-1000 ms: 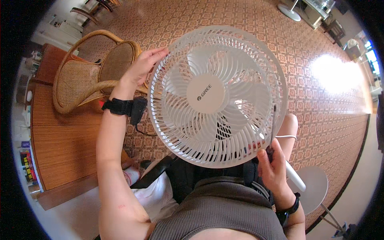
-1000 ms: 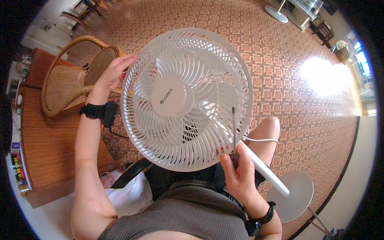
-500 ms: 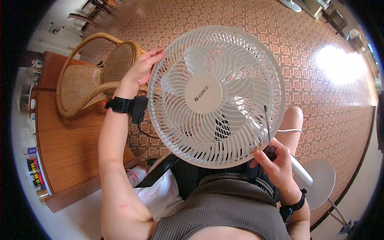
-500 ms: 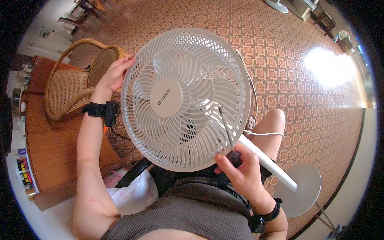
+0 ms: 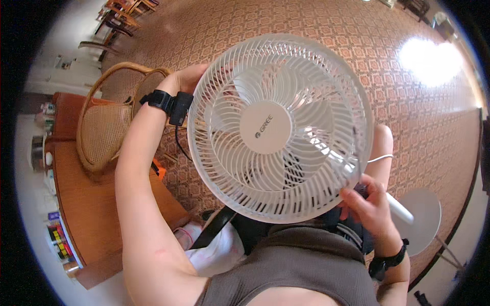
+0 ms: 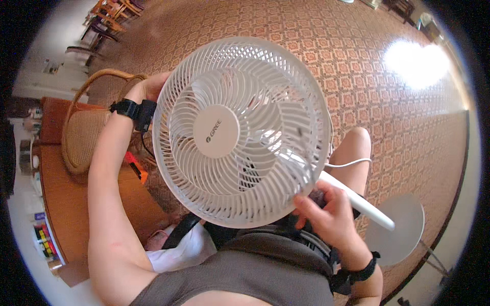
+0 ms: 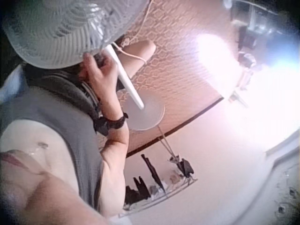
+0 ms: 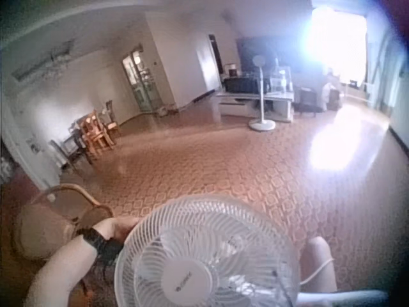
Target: The recorder uses a screwdriver to disassemble and then reassemble a white electric pedestal fan while seated.
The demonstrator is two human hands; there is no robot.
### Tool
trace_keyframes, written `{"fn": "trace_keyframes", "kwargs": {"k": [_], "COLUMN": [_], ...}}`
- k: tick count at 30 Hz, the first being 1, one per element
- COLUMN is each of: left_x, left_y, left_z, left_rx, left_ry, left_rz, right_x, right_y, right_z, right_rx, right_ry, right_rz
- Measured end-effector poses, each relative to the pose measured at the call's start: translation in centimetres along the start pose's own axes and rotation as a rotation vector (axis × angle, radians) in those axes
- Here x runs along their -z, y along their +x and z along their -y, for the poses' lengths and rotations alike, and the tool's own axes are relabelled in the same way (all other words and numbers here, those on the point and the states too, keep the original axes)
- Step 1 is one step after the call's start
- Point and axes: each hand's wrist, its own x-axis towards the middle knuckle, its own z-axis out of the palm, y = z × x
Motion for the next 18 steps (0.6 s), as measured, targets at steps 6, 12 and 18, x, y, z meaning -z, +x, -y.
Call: {"fn": "trace_keyframes", "kwargs": {"k": [6, 12, 18], "left_x": [-0.1, -4.3, -7.1], "left_y": [-2.0, -2.0, -1.0], "left_z": [4.2, 4.8, 7.3], "left_rx": [0.086, -0.289, -0.532], "left_ry": [-0.077, -0.385, -0.57], "left_rz": [0.097, 0.377, 0.348], "right_x": [4.6, 7.5, 7.4], "right_y": [-1.8, -1.6, -0.9], "right_z": [-1.4, -1.5, -0.8], "right_rx": [-0.007, -0.026, -0.016], "right_ry": [0.047, 0.088, 0.083], "right_rz": [-0.242, -0.465, -0.396]}}
